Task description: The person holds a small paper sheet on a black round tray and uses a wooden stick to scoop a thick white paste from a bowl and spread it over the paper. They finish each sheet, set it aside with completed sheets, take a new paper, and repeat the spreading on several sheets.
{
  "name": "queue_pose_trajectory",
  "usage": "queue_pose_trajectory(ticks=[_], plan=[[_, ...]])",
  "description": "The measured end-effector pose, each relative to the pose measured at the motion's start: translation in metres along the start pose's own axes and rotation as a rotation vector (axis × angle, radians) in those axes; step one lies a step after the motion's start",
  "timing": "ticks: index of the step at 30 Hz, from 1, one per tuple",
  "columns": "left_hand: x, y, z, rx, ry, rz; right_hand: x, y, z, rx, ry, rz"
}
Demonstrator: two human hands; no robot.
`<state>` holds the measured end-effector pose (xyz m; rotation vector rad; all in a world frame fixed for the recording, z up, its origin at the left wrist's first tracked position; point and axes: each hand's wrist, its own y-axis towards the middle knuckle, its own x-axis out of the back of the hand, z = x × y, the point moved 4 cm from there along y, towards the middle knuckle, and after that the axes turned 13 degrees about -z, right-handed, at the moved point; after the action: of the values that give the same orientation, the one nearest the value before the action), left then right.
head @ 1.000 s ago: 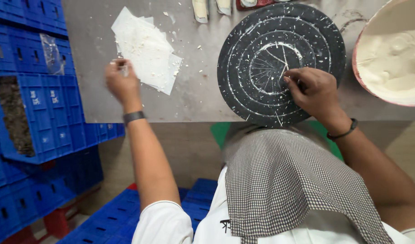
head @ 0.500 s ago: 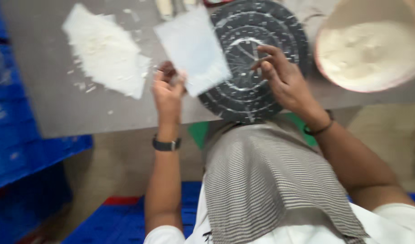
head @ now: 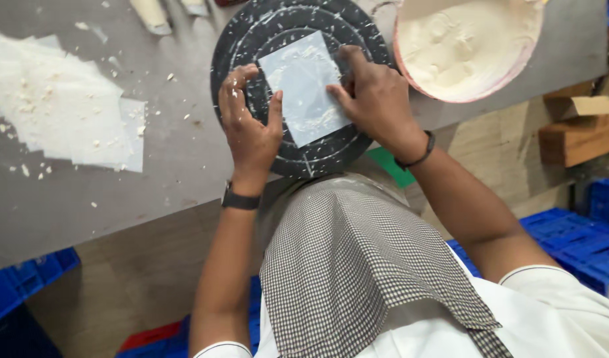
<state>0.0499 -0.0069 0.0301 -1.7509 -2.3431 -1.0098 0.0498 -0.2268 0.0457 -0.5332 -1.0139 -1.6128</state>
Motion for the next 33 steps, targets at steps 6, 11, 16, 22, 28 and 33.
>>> queue_pose_trajectory(ticks=[6, 11, 16, 22, 28, 33], plan=[[-0.017, 0.002, 0.017, -0.132, 0.166, 0.048, 0.076, -0.006, -0.117, -0.184, -0.147, -0.279], [-0.013, -0.004, 0.025, -0.057, 0.135, 0.092, 0.146, -0.014, -0.289, -0.62, -0.455, -0.387], [-0.015, -0.006, 0.02, -0.115, 0.209, 0.105, 0.099, -0.025, -0.343, -0.819, -0.275, 0.061], [-0.014, -0.01, 0.015, -0.084, 0.233, 0.106, 0.147, -0.027, -0.362, -0.917, 0.283, -0.24], [-0.015, -0.011, 0.013, -0.082, 0.201, 0.111, 0.195, -0.029, -0.329, -0.751, 0.512, -0.436], [-0.014, -0.005, 0.016, -0.115, 0.167, 0.129, 0.132, -0.002, -0.258, -0.476, 0.512, -0.21]])
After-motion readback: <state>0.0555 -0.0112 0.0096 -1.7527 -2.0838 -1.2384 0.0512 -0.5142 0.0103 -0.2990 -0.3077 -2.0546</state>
